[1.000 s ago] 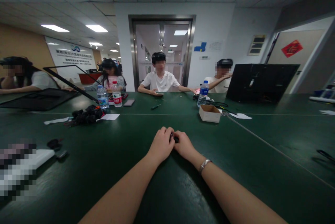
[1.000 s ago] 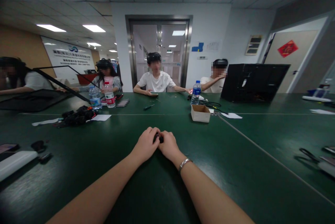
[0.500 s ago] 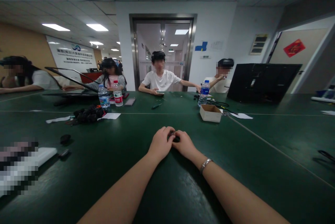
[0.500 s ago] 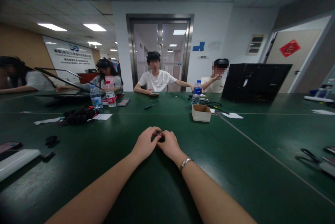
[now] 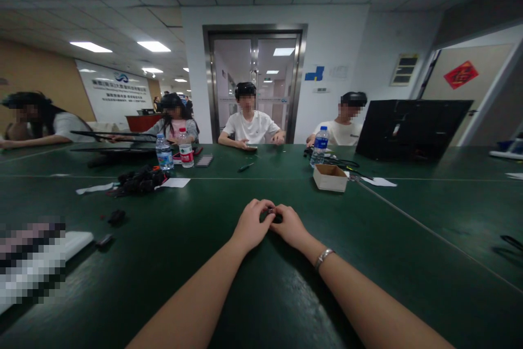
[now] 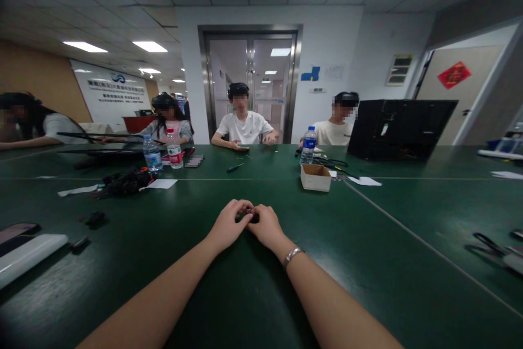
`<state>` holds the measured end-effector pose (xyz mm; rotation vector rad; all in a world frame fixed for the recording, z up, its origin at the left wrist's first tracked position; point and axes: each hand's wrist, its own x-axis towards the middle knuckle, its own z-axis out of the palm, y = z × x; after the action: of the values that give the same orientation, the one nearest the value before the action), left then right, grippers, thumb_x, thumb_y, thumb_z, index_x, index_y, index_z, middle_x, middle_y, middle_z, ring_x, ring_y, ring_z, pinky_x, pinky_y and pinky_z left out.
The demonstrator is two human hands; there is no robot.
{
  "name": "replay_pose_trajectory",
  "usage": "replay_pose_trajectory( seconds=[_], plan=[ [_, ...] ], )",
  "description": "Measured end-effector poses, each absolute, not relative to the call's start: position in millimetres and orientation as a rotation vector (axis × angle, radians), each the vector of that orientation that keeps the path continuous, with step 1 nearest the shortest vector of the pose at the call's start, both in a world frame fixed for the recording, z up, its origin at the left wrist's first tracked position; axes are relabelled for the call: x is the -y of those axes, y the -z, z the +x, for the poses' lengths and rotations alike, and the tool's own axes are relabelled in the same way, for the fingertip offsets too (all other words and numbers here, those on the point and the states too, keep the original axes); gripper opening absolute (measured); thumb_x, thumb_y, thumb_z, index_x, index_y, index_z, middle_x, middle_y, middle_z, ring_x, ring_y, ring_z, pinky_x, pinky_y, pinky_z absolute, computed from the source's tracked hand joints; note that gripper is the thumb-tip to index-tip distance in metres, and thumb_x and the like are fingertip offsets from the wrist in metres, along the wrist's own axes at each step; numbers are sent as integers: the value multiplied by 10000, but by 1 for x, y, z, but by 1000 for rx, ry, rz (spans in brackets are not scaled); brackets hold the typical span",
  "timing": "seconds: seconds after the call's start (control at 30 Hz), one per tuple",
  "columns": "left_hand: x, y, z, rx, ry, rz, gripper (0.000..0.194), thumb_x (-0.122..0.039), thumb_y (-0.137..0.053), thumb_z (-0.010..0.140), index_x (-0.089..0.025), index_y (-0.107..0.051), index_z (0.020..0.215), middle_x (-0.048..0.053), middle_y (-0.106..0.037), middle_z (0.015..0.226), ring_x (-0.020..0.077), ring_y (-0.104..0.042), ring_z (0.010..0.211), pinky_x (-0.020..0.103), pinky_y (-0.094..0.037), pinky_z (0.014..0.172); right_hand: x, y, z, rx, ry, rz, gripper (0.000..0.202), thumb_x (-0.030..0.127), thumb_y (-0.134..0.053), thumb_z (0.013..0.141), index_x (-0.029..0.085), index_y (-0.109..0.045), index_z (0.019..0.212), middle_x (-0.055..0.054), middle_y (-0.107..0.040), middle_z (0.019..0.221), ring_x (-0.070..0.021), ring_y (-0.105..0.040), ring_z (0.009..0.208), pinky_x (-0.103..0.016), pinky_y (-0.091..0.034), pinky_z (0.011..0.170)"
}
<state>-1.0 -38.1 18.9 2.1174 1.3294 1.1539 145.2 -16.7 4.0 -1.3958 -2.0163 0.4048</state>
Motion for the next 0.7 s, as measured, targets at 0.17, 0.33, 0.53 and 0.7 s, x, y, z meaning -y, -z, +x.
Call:
replay_pose_trajectory(
  seconds=[0.17, 0.33, 0.53, 0.7],
  plan=[
    [34, -17, 0, -1286, -1186, 2033, 202, -264, -547, 788, -264, -619, 977, 14, -574, 915, 138, -579, 838, 280, -495, 798, 17, -4, 146, 2024, -435, -1370, 196, 293, -683, 672, 158, -666, 814, -61, -643, 864, -189, -554, 840, -291, -389, 749],
    [34, -17, -3, -1185, -1184, 2004, 282, -177, -516, 787, -251, -593, 1048, 28, -625, 959, 156, -591, 906, 317, -487, 861, 17, -3, 147, 2009, -420, -1387, 190, 309, -699, 661, 162, -643, 767, -52, -639, 861, -185, -547, 839, -299, -392, 757],
    [31, -16, -5, -1101, -1193, 1958, 208, -214, -492, 808, -222, -630, 963, 43, -631, 1019, 171, -585, 965, 311, -491, 845, 16, -3, 148, 2020, -421, -1375, 172, 298, -706, 656, 169, -641, 749, -37, -627, 842, -171, -540, 820, -289, -391, 738],
    [26, -12, -5, -1095, -1200, 1971, 181, -198, -500, 804, -212, -629, 931, 26, -653, 939, 151, -603, 895, 292, -480, 845, 15, 0, 146, 2022, -406, -1375, 191, 304, -716, 654, 178, -656, 786, -34, -627, 849, -173, -536, 825, -295, -390, 748]
  ],
)
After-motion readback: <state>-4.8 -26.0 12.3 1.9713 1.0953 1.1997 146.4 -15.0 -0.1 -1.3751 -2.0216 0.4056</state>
